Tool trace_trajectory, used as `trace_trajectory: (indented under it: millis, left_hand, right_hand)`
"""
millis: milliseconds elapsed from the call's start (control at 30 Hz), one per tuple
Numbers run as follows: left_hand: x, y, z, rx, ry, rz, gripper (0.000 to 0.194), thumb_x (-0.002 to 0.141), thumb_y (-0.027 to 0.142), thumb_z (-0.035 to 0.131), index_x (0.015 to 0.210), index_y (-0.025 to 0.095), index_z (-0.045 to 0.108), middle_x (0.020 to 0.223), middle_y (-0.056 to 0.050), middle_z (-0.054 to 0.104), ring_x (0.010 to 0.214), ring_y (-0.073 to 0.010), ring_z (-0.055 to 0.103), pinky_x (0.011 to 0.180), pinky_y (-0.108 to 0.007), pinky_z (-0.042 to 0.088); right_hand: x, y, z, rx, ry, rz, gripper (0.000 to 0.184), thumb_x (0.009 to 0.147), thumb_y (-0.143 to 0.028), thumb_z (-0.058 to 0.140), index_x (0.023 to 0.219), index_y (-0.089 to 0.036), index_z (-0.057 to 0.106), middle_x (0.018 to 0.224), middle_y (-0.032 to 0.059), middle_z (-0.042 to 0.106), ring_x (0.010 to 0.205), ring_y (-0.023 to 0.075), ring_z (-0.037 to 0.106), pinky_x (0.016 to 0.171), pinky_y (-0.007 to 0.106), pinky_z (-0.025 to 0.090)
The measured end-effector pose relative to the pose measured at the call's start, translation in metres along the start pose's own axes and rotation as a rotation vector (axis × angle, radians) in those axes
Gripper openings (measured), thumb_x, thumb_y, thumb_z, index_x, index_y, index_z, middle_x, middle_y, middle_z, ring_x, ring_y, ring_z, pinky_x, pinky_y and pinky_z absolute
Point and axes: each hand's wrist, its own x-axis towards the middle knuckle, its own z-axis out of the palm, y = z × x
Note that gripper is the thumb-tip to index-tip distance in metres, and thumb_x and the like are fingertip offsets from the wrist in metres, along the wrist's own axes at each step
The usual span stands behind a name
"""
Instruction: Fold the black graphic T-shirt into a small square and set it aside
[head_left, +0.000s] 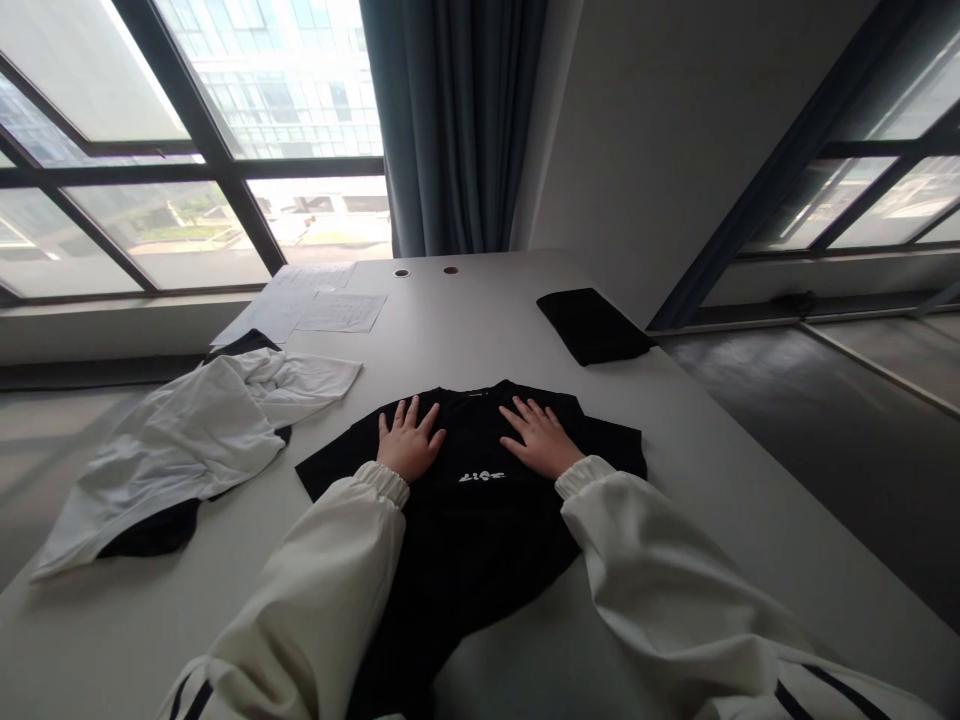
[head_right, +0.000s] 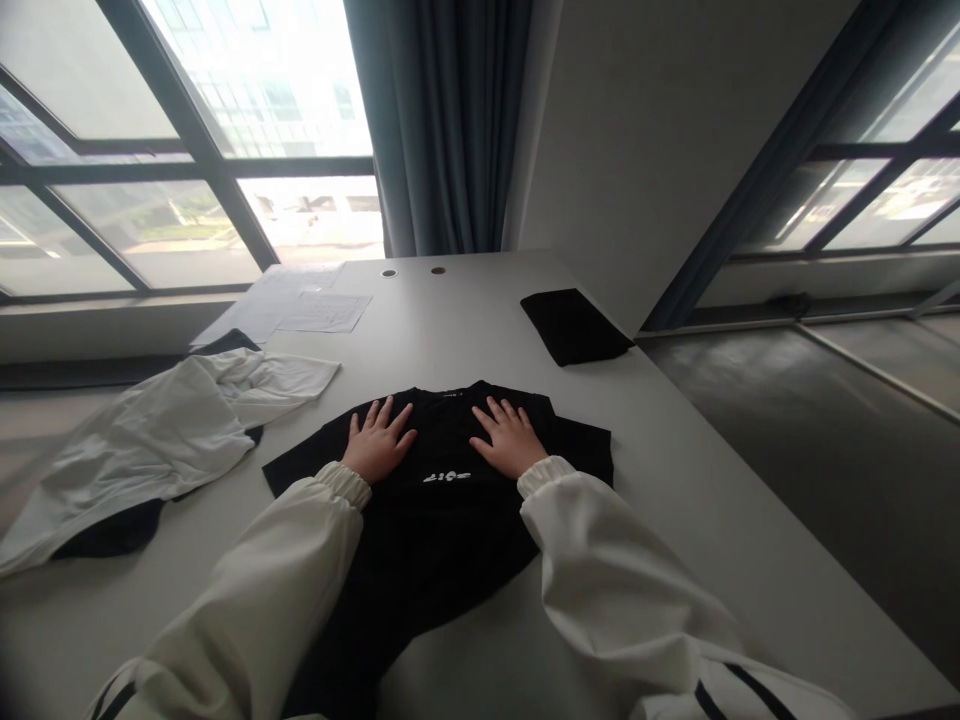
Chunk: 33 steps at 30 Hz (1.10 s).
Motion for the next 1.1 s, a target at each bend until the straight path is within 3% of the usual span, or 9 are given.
trace_trajectory:
  millis: [300, 433, 567, 900, 1100]
  left_hand:
    - [-0.021, 0.002, -0.018, 0.037, -0.078, -0.045, 0.073, 0.103, 0.067, 0.036, 0.168, 0.034, 0.032, 0.178, -0.01, 0.016, 0.164, -0.0432, 0.011, 0.124, -0.077, 0.011]
    - [-0.029, 0.001, -0.016, 0.02, -0.109, -0.124, 0.077, 0.103, 0.068, 0.036, 0.17, 0.033, 0.026, 0.179, -0.012, 0.01, 0.163, -0.0455, 0.013, 0.12, -0.079, 0.019]
    - [-0.027, -0.001, -0.013, 0.024, -0.087, -0.168, 0.077, 0.102, 0.069, 0.034, 0.17, 0.033, 0.025, 0.179, -0.011, 0.011, 0.162, -0.0493, 0.013, 0.117, -0.083, 0.019]
    - [-0.018, -0.012, -0.009, 0.003, -0.083, -0.129, 0.075, 0.102, 0.071, 0.031, 0.17, 0.038, 0.023, 0.179, -0.006, 0.011, 0.163, -0.0458, 0.009, 0.117, -0.085, 0.014]
    - [-0.011, -0.036, -0.009, -0.002, -0.103, -0.041, 0.069, 0.104, 0.067, 0.035, 0.168, 0.043, 0.026, 0.179, -0.002, 0.009, 0.165, -0.0394, 0.009, 0.122, -0.08, 0.011]
  right_hand:
    - [0.001, 0.002, -0.001, 0.017, -0.006, -0.009, 0.071, 0.106, -0.059, 0.041, 0.169, -0.028, 0.031, 0.179, 0.0089, 0.016, 0.165, 0.0327, 0.013, 0.132, 0.056, 0.011]
    - [0.002, 0.003, -0.003, 0.03, -0.01, -0.017, 0.071, 0.106, -0.058, 0.043, 0.169, -0.028, 0.032, 0.179, 0.0091, 0.017, 0.165, 0.0326, 0.013, 0.132, 0.055, 0.01]
    - [0.002, 0.003, -0.004, 0.035, -0.002, -0.028, 0.071, 0.105, -0.057, 0.044, 0.168, -0.027, 0.034, 0.178, 0.0096, 0.018, 0.165, 0.0327, 0.013, 0.132, 0.055, 0.011]
    - [0.006, 0.005, 0.0, 0.053, 0.041, -0.04, 0.068, 0.105, -0.055, 0.048, 0.166, -0.026, 0.039, 0.177, 0.0095, 0.024, 0.164, 0.0315, 0.017, 0.132, 0.054, 0.012]
    - [0.004, 0.019, -0.004, 0.068, 0.077, -0.089, 0.066, 0.103, -0.049, 0.055, 0.163, -0.023, 0.045, 0.176, 0.0115, 0.026, 0.164, 0.0335, 0.013, 0.132, 0.051, 0.017]
